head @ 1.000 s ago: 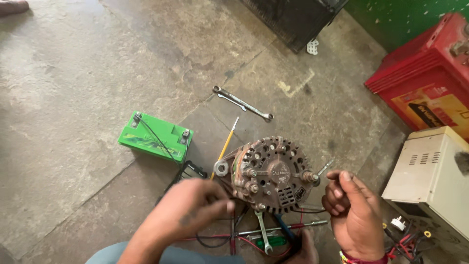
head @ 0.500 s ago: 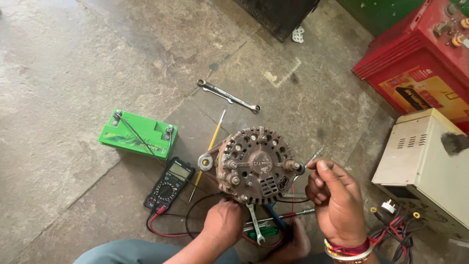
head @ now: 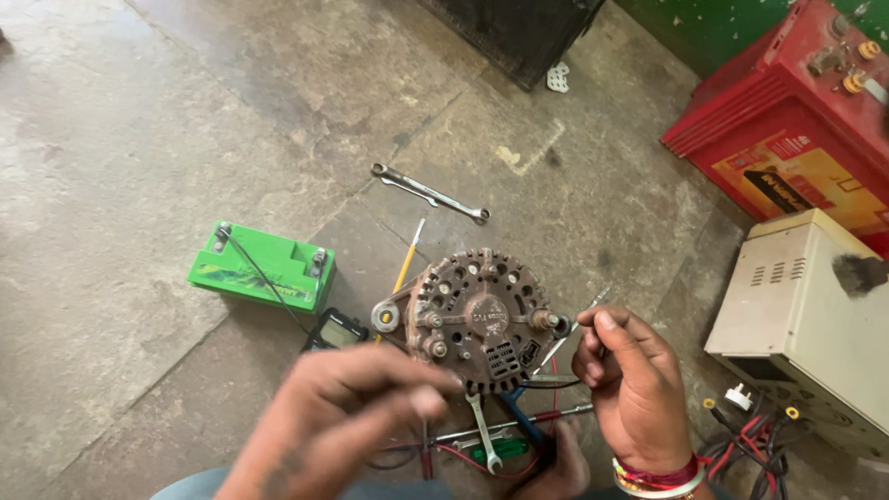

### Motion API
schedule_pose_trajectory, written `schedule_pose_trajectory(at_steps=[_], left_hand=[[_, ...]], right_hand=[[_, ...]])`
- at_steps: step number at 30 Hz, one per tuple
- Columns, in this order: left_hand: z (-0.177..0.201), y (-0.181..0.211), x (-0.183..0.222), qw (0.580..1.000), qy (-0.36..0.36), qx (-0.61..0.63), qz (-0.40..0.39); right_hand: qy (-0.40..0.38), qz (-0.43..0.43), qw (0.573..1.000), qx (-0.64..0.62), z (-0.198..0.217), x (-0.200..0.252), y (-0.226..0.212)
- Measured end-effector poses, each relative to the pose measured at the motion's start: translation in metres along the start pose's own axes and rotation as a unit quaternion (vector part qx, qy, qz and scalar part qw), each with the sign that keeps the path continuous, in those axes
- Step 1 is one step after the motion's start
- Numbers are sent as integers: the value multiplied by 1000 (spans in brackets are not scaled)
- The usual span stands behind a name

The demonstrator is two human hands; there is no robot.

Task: The person connects wires to terminals on an alternator and uses a small wrench to tighten nuts on the terminal posts.

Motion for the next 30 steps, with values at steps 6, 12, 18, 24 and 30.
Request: schedule_pose_trajectory(at_steps=[6,12,18,24,30], left_hand=[[39,21,2,924,300,-193,-140],[33,18,6,900,367,-154,-177],[25,27,15,884,332,-228,-236],[17,25,16,901,272,-232,-246],[4,13,13,945,151,-177,-231]], right_hand=[[6,-2,1000,8,0,-1,2],[4,-4,1000,4,-1,-1,4],[2,-7,1000,9,0,-2,6],[0,-13,1000,15,-1,-1,8],[-1,-16,1000,16,-3,0,9]])
Point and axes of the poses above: each hand's wrist, its own x-axis away from the middle knuckle, its own z-axis out of the back of the hand, y = z × x, the point moved 6 cm from there along -x, towards the middle knuckle, and after that the axes turned 1 degree about x, right-handed, at the moved point
